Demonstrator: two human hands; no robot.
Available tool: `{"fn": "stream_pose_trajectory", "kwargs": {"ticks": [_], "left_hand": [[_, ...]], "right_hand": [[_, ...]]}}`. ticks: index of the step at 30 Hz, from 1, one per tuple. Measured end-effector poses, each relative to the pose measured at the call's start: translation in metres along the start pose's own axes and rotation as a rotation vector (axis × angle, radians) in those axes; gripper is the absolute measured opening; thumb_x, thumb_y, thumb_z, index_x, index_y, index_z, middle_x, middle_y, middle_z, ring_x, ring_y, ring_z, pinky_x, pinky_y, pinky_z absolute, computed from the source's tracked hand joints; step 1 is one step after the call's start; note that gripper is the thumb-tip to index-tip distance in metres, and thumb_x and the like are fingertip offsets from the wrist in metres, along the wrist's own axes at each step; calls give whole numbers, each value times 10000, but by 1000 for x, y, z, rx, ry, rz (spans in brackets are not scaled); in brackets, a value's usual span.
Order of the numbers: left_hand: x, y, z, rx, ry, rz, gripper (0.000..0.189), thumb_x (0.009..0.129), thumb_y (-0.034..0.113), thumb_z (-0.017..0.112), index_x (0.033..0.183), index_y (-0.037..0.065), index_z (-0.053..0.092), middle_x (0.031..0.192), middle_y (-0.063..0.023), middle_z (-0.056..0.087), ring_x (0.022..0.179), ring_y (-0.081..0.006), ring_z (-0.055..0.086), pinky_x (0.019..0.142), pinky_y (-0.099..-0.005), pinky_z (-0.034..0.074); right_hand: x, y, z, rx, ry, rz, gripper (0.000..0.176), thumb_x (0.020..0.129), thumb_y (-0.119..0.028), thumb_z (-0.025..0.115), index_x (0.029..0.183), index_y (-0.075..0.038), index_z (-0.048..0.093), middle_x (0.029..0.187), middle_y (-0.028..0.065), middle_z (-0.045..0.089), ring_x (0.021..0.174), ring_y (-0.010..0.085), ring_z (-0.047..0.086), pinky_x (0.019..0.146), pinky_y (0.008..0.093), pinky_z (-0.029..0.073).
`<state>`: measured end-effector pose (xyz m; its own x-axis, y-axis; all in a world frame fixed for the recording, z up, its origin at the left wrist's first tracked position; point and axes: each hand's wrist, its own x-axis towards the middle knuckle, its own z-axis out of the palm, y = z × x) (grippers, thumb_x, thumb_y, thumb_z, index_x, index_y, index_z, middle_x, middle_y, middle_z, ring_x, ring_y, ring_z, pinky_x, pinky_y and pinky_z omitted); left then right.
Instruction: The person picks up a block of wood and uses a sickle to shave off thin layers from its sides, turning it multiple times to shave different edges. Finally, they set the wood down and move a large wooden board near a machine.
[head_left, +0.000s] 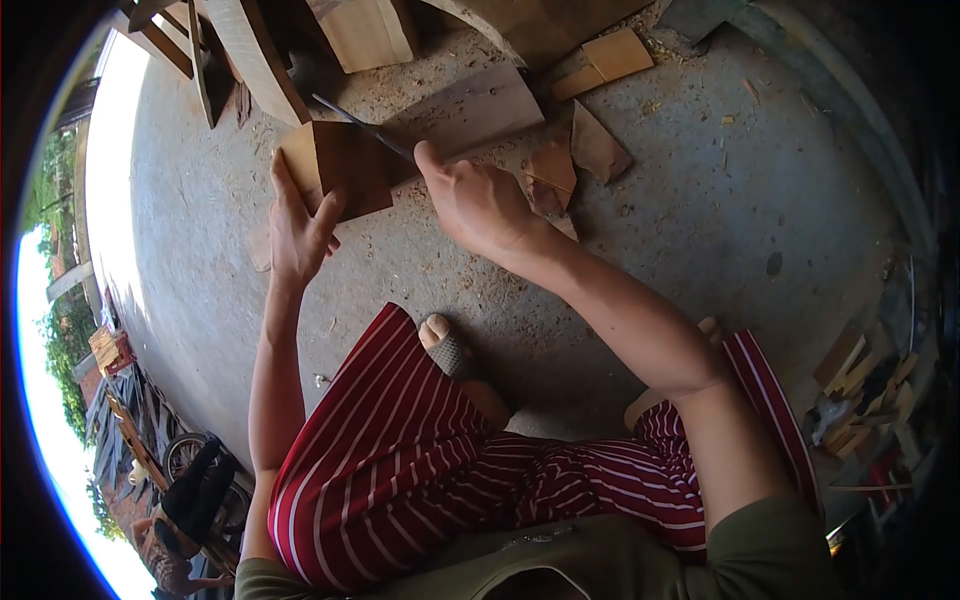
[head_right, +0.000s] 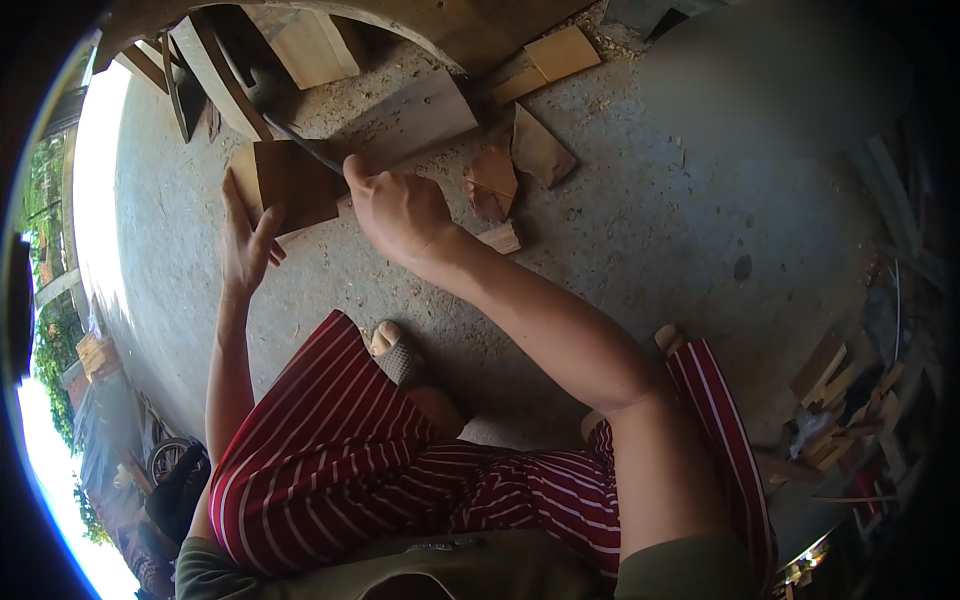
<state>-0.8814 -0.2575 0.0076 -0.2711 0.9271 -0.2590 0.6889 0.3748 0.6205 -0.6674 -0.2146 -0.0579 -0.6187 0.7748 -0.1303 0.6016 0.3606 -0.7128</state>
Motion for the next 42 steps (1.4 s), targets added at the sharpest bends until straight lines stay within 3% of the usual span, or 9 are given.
{"fn": "stream_pose_trajectory", "kwargs": {"ticks": [15,24,27,29,30,33,37,40,42], "left_hand": [[1,5,-3,18,-1,-7,942,827,341,635,1495,-27,82,886,-214,637,496,-210,595,400,-299,483],[1,0,-5,43,1,6,983,825,400,660,1503,7,67,917,-233,646,498,-229,600,420,-330,486],[10,-4,-20,102,-109,-101,1115,809,592,683,1555,96,18,1122,-313,603,754,-297,701,514,-329,558],[23,-38,-36,391,-119,477,1276,687,557,825,1566,162,-11,1440,-311,406,1188,-384,586,811,-411,596],[21,-13,-48,255,-241,271,1425,524,444,939,1571,219,-1,1608,-202,134,1440,-367,289,1066,-515,446],[26,25,-51,634,-221,495,1368,482,292,980,1564,212,147,1612,-146,143,1445,-380,265,1160,-551,304],[41,21,-38,627,-384,564,1231,571,357,936,1545,178,205,1527,-202,268,1402,-414,321,1132,-536,352],[29,-1,-18,407,-54,142,1264,648,667,796,1532,26,160,1458,-310,292,1398,-428,312,1121,-482,346],[22,-13,-12,411,9,233,1327,616,697,791,1530,3,125,1465,-312,288,1399,-431,307,1127,-482,337]], "right_hand": [[-2,-23,-16,61,69,-83,452,835,18,575,1257,44,415,697,226,646,666,388,688,558,456,564],[3,20,39,37,-49,108,612,805,-5,573,1379,46,364,784,301,657,738,433,691,592,479,567],[4,26,45,-23,-10,102,586,822,-14,545,1377,45,368,779,291,659,743,424,693,592,467,570],[5,32,44,-53,14,58,559,836,-40,529,1365,55,377,759,272,661,718,413,694,601,471,572],[5,34,42,-56,14,61,559,836,-40,529,1365,55,377,759,272,661,718,413,694,601,471,572],[7,37,41,-87,43,18,548,852,-64,516,1373,35,378,762,271,664,730,419,693,617,501,568],[3,37,27,-35,17,38,493,891,-108,509,1344,43,387,760,275,659,735,421,690,595,520,548],[-6,38,14,26,6,75,477,905,-121,512,1326,63,383,749,277,653,721,418,689,568,506,539],[-11,36,7,36,24,74,475,906,-118,518,1318,75,380,742,276,651,709,416,688,557,497,536]]}}
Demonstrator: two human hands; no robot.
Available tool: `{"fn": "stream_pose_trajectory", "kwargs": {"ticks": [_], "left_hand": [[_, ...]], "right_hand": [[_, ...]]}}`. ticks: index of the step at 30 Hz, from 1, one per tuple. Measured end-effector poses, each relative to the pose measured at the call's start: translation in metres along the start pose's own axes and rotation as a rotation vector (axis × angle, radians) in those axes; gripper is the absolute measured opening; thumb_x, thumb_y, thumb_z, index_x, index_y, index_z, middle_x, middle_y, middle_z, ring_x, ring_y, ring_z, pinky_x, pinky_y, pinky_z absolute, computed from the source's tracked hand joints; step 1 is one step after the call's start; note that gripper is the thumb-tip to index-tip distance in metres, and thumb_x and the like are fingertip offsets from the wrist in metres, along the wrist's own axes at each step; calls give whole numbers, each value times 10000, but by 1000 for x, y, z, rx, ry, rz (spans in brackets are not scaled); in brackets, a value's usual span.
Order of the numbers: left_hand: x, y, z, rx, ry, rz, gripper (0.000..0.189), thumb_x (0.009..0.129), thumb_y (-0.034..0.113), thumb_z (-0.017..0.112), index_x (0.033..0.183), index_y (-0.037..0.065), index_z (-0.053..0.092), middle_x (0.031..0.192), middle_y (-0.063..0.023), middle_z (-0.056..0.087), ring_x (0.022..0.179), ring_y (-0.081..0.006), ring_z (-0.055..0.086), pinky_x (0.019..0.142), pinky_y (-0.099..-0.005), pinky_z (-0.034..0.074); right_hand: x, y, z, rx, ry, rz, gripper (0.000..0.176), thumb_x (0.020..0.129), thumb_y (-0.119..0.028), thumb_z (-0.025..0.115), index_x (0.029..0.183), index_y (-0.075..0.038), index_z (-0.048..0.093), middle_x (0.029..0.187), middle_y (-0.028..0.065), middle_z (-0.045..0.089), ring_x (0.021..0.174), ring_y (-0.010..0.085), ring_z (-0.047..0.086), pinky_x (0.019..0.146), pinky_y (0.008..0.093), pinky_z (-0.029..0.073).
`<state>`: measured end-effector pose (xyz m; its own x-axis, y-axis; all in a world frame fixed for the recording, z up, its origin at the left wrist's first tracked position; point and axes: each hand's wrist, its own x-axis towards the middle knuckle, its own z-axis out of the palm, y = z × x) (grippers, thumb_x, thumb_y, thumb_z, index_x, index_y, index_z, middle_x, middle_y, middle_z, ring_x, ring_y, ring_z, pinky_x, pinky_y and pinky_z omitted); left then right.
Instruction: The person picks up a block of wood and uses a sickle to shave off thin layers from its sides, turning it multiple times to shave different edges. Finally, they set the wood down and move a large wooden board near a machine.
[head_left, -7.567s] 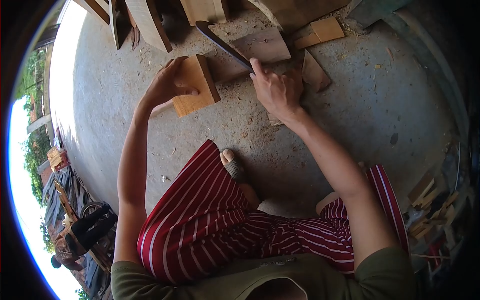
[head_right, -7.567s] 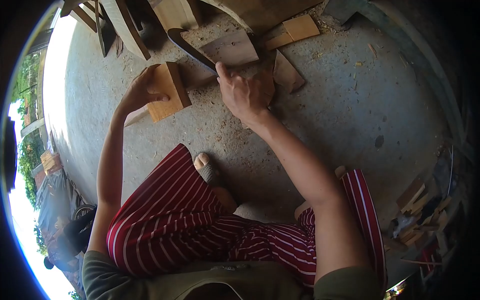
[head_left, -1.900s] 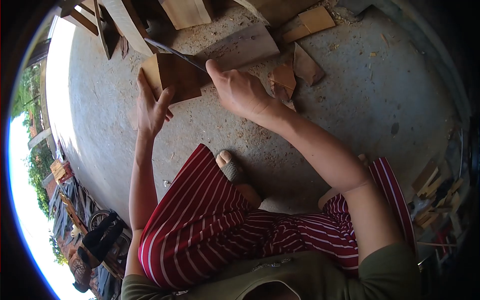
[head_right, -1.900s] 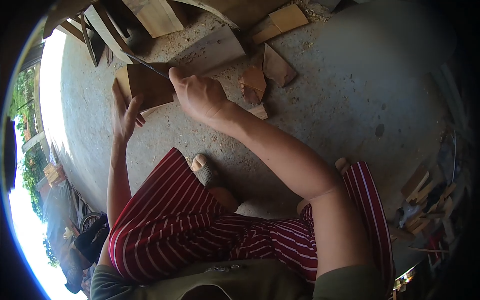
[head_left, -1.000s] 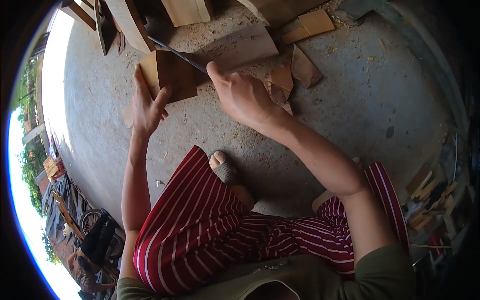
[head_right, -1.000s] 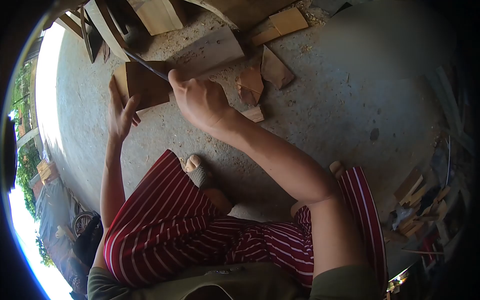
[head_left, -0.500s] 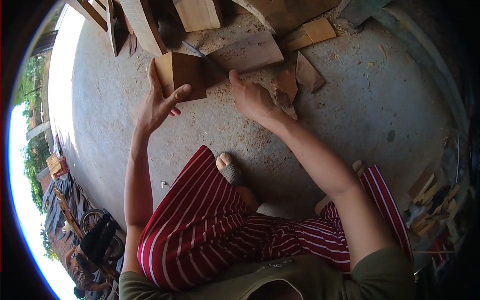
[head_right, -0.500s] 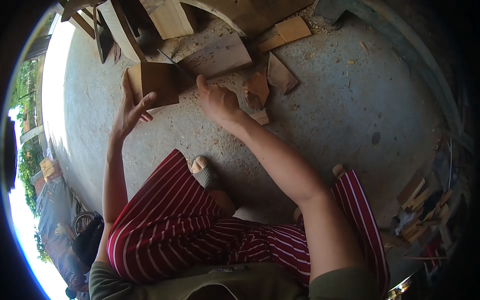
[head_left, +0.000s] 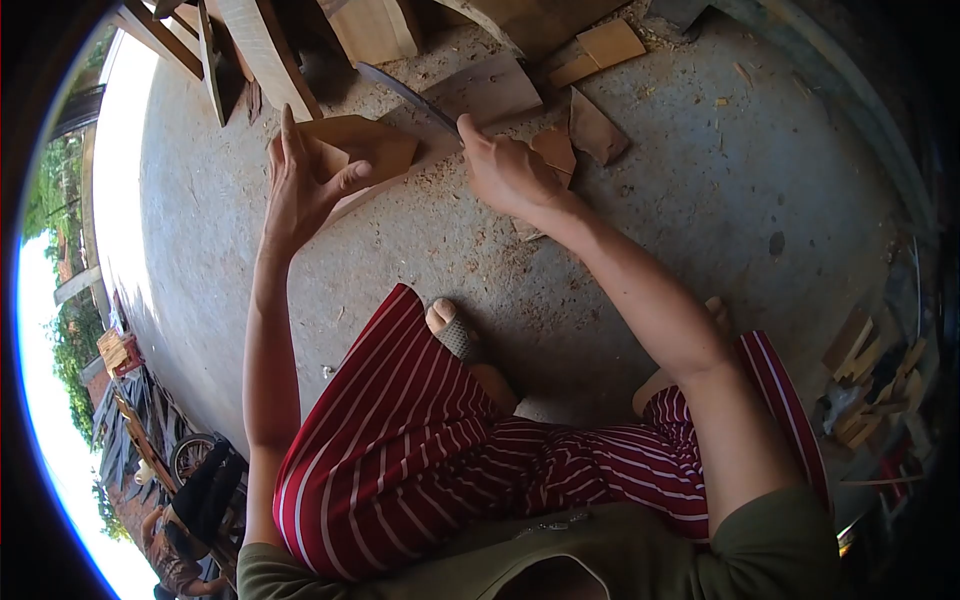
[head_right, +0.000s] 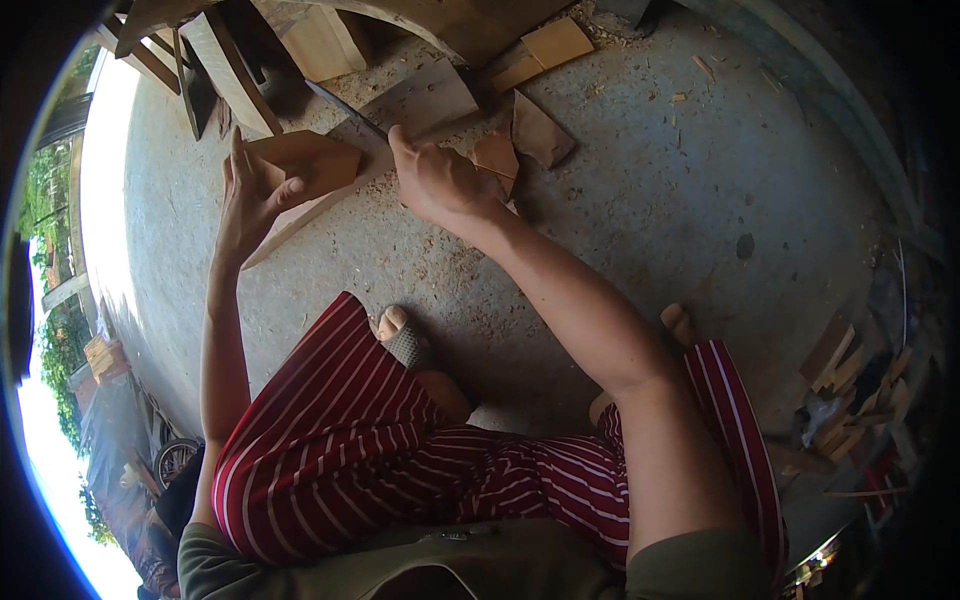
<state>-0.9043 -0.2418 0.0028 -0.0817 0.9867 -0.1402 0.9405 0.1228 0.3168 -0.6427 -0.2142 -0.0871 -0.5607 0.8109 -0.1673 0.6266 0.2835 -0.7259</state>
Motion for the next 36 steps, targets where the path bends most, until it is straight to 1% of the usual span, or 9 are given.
{"fn": "stream_pose_trajectory", "kwargs": {"ticks": [3,11,15,20,25,29,33,34,36], "left_hand": [[-3,-4,0,69,103,136,1474,540,769,756,1516,-62,28,1481,-328,266,1397,-439,303,1134,-483,324],[-3,9,20,-98,276,-157,1341,610,739,765,1472,-123,205,1420,-314,341,1334,-425,388,1097,-468,354],[-4,9,27,-153,306,-145,1301,668,760,714,1490,-88,167,1381,-287,332,1306,-430,381,1086,-485,345],[0,11,33,-201,343,-157,1199,765,751,629,1492,-75,152,1357,-263,299,1291,-414,377,1074,-480,346],[-6,12,35,-199,335,-158,1176,779,739,623,1489,-77,159,1340,-265,311,1279,-414,384,1068,-476,344],[-5,15,31,-148,344,-149,1167,776,739,626,1492,-61,168,1343,-256,313,1285,-415,381,1082,-478,330],[-2,12,35,-198,358,-139,1166,765,731,642,1493,-53,176,1350,-251,304,1279,-411,385,1078,-475,338],[-4,12,35,-208,343,-148,1161,767,725,644,1492,-53,178,1349,-250,306,1273,-410,388,1075,-473,340],[-6,9,34,-209,335,-154,1155,769,718,647,1490,-52,180,1347,-250,308,1267,-409,390,1071,-472,341]], "right_hand": [[-4,-11,-7,-10,66,-40,504,877,-68,546,1327,76,370,717,267,647,707,414,688,556,481,541],[-18,-57,-12,-150,117,-189,508,830,-36,616,1272,62,385,605,173,639,588,319,693,496,384,559],[-20,-54,-11,-41,121,-202,424,836,-25,611,1195,28,393,605,185,636,593,334,696,485,399,559],[-11,-49,-4,-22,79,-104,484,847,-67,606,1275,48,411,603,178,638,591,328,696,500,415,561],[-21,-55,-20,-6,77,-197,471,857,-46,589,1274,59,399,601,186,630,587,323,692,497,417,554],[-7,-16,16,-88,77,-99,360,884,-92,563,1203,44,468,626,162,658,598,307,704,502,398,570],[-12,-28,-1,-21,63,-121,361,884,-68,560,1205,63,462,617,173,651,600,308,707,478,394,564],[-12,-38,-5,13,47,-127,495,807,-15,623,1253,49,417,611,179,634,582,318,689,482,399,547],[-17,-47,-9,28,58,-146,488,809,-15,621,1249,48,420,611,177,634,585,317,690,487,400,549]]}}
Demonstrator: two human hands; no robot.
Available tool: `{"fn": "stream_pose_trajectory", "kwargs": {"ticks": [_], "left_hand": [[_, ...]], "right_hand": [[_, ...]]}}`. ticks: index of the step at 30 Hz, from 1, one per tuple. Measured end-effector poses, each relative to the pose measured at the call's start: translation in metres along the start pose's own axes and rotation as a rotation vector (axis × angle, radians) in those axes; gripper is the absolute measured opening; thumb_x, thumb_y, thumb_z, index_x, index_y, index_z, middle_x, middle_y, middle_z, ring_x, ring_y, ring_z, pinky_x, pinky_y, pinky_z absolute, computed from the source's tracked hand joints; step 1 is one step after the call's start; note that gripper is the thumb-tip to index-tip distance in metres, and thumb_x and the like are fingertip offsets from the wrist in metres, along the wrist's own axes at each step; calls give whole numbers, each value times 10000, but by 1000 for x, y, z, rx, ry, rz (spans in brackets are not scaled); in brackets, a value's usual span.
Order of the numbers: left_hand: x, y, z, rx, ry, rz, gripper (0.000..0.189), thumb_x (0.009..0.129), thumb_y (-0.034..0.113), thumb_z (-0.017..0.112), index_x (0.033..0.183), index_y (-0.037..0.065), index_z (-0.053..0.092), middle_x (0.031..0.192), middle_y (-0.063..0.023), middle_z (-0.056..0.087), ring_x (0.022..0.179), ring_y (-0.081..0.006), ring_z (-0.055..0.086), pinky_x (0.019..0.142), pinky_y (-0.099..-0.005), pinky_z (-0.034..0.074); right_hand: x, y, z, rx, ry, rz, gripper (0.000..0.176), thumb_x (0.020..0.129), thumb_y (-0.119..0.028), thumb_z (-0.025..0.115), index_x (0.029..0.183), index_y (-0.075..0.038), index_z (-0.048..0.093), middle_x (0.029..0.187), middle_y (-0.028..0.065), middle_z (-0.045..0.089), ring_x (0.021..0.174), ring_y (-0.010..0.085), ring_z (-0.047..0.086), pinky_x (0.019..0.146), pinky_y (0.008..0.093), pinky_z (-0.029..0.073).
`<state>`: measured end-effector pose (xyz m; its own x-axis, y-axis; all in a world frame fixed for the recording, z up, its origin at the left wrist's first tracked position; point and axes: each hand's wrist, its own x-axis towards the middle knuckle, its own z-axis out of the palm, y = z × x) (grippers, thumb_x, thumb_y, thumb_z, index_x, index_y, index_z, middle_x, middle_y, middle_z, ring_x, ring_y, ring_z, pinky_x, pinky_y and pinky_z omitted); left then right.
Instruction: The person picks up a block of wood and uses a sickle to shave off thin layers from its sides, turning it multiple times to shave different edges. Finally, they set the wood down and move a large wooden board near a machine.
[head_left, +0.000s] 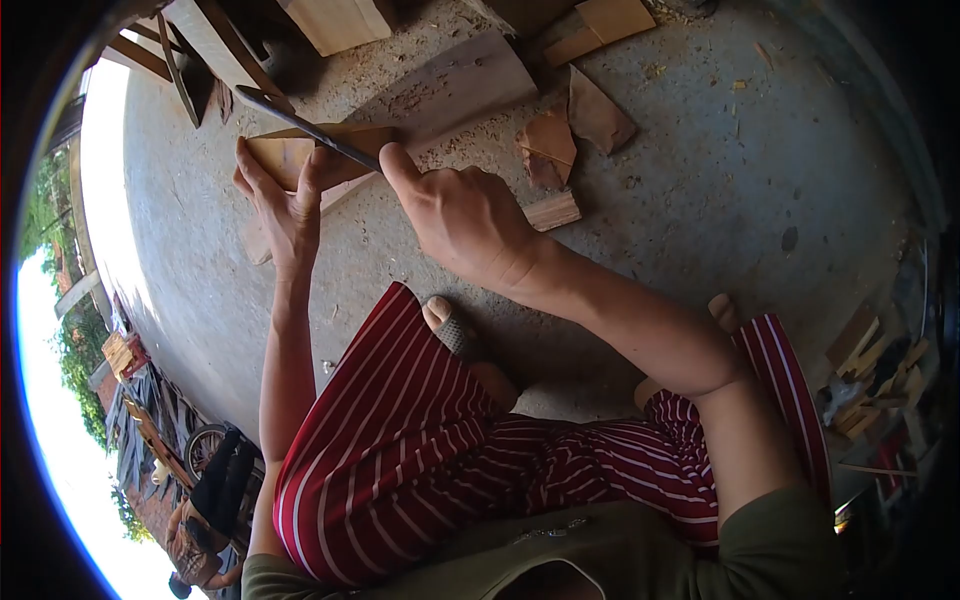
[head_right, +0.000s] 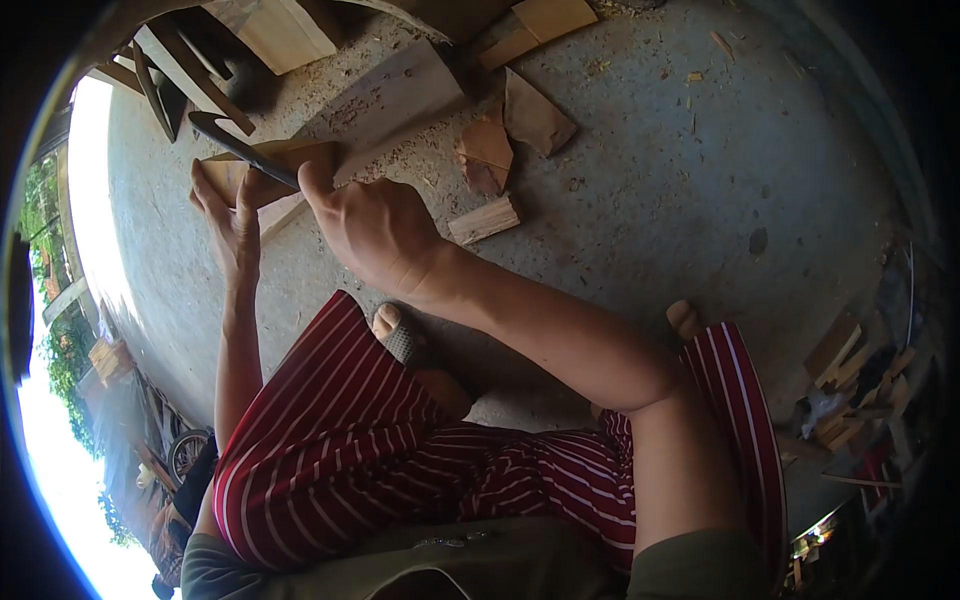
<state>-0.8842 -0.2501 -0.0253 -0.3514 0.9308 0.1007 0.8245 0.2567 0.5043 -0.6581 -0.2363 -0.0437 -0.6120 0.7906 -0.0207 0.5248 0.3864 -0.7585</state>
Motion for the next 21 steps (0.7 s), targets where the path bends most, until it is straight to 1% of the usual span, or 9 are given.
{"fn": "stream_pose_trajectory", "kwargs": {"ticks": [2,5,6,9,10,11,17,19,21], "left_hand": [[1,1,0,35,6,24,1150,768,710,652,1489,-50,177,1338,-245,317,1261,-403,392,1070,-473,337],[5,1,1,71,1,14,1182,739,725,666,1498,-28,162,1341,-235,311,1270,-390,390,1064,-488,351],[11,4,2,62,7,25,1182,739,725,666,1498,-28,162,1341,-235,311,1270,-390,390,1064,-488,351],[7,1,-6,-23,-83,8,1263,676,733,727,1513,-4,134,1383,-237,282,1310,-404,370,1067,-466,381],[6,0,-8,-6,-119,-4,1292,655,746,734,1515,-1,124,1388,-237,280,1315,-402,368,1073,-464,385],[6,-2,-12,13,-153,-8,1321,635,758,741,1518,3,113,1393,-238,278,1321,-401,366,1078,-461,389],[19,0,-16,17,-247,111,1387,568,821,722,1525,34,98,1419,-207,255,1331,-377,369,1095,-469,394],[20,1,-16,-10,-264,94,1391,558,836,711,1530,55,94,1430,-196,241,1332,-375,370,1088,-468,400],[14,-13,-19,-47,-253,135,1392,556,839,710,1534,69,86,1431,-196,237,1341,-371,358,1097,-461,390]], "right_hand": [[4,2,1,-34,15,21,495,806,-3,616,1254,49,414,605,174,629,583,329,685,495,407,549],[5,48,41,-117,89,-18,517,795,18,610,1265,53,397,610,191,625,582,345,680,499,422,549],[7,44,34,-75,-47,53,536,787,25,607,1273,54,381,618,209,622,589,356,677,500,431,550],[0,30,23,-35,-11,19,530,790,27,603,1271,58,383,615,209,624,588,351,681,491,418,552],[-1,19,13,-9,-31,29,465,839,-54,602,1261,38,430,642,184,655,615,328,703,498,416,566],[-2,13,12,9,-37,29,465,839,-54,602,1261,38,430,642,184,655,615,328,703,498,416,566],[8,47,33,-123,-90,-12,430,858,-68,577,1251,35,435,655,201,662,625,319,707,501,408,569],[16,32,21,-60,-140,48,426,860,-66,577,1252,40,447,660,208,663,627,315,709,499,403,569],[13,12,5,32,-131,-1,427,871,-69,569,1261,47,440,653,212,659,630,321,709,499,409,570]]}}
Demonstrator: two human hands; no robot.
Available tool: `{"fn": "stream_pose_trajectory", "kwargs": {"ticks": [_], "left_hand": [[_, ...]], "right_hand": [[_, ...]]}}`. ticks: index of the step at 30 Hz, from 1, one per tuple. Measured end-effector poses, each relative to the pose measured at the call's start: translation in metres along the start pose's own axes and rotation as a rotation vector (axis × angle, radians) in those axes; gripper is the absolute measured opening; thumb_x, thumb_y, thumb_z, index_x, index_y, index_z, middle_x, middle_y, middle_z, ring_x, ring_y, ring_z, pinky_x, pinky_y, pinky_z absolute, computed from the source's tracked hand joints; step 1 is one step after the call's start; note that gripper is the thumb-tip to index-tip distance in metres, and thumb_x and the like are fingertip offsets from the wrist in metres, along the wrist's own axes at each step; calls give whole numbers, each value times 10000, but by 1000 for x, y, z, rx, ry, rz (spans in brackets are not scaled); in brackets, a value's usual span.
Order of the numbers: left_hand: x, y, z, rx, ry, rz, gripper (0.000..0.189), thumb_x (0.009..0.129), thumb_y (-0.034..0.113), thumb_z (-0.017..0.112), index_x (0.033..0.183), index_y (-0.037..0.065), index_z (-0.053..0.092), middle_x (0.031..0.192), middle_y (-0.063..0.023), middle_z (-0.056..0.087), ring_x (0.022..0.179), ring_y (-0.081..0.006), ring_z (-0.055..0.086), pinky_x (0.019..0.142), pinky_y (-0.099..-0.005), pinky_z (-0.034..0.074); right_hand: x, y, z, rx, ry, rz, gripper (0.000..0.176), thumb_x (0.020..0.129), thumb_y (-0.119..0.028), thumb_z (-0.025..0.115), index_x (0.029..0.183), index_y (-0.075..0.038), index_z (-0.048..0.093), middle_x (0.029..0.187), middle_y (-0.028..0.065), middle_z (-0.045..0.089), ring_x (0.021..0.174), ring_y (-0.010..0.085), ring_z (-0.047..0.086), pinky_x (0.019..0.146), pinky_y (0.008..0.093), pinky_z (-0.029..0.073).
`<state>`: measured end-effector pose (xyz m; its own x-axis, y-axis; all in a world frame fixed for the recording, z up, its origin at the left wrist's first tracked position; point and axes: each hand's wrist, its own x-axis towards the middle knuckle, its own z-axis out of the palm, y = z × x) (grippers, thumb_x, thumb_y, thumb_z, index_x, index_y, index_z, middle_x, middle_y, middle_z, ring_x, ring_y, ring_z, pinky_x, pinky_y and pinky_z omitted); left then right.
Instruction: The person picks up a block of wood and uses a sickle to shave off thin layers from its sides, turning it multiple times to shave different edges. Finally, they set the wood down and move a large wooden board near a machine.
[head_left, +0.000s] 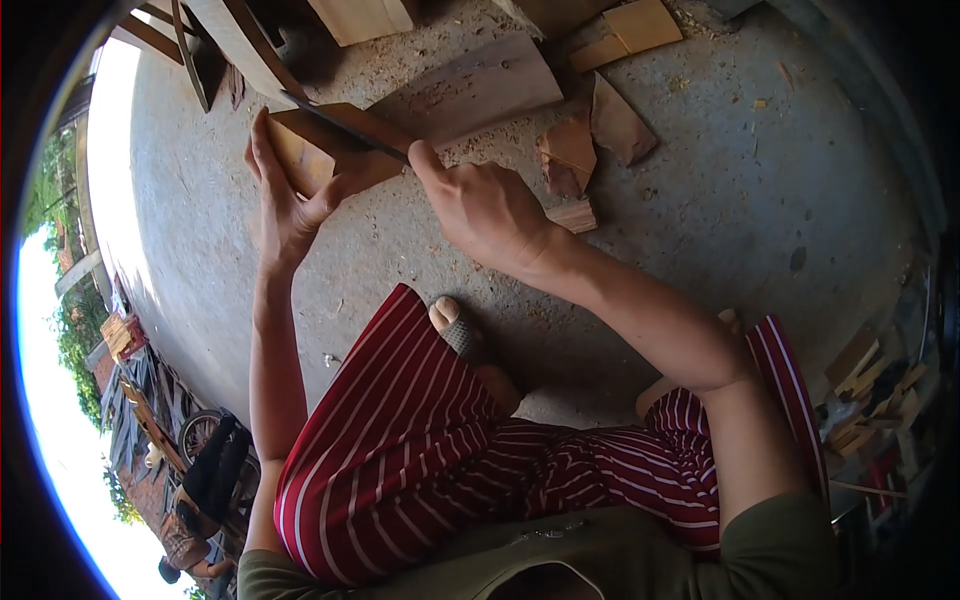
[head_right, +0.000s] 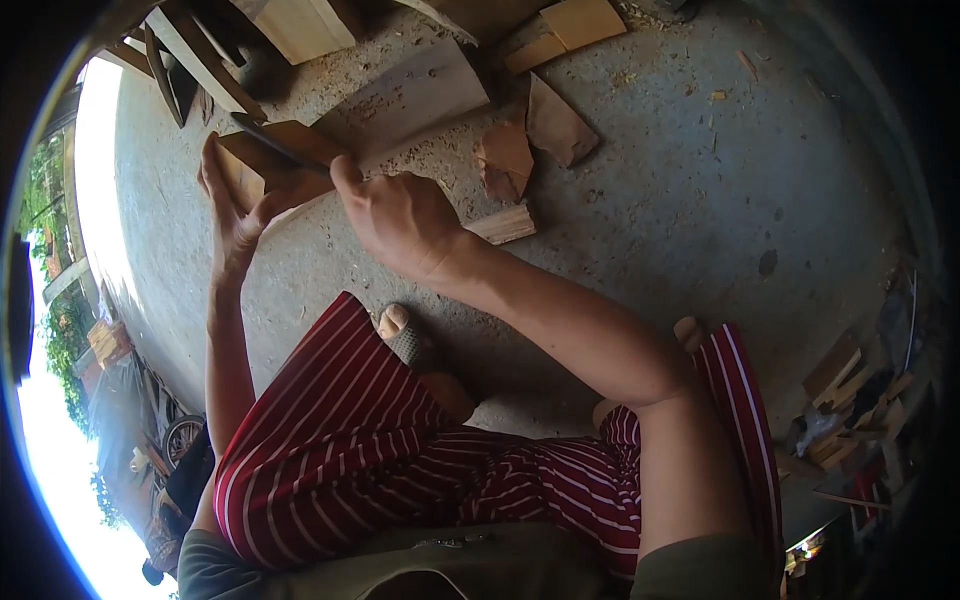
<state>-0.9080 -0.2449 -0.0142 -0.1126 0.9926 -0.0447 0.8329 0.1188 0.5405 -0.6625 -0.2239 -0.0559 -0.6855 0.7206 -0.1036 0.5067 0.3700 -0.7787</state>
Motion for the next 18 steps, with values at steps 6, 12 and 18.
{"fn": "stream_pose_trajectory", "kwargs": {"ticks": [6,12,18], "left_hand": [[-7,-4,0,10,66,82,1399,554,823,724,1549,95,64,1522,-198,159,1436,-376,206,1162,-519,258],[-8,-4,3,-54,65,59,1406,578,805,727,1559,81,27,1547,-190,128,1444,-362,193,1171,-493,244],[-8,-8,1,-22,78,80,1374,597,752,750,1558,70,45,1553,-187,113,1446,-360,188,1173,-489,239]], "right_hand": [[3,-12,5,-13,3,-29,434,884,-69,563,1258,90,412,641,182,653,611,314,700,504,400,567],[8,-7,5,-85,24,-19,388,878,-60,570,1212,81,431,629,179,650,615,318,704,496,393,568],[8,5,21,-62,-19,-1,494,872,-56,555,1318,81,392,658,213,659,664,335,714,553,419,583]]}}
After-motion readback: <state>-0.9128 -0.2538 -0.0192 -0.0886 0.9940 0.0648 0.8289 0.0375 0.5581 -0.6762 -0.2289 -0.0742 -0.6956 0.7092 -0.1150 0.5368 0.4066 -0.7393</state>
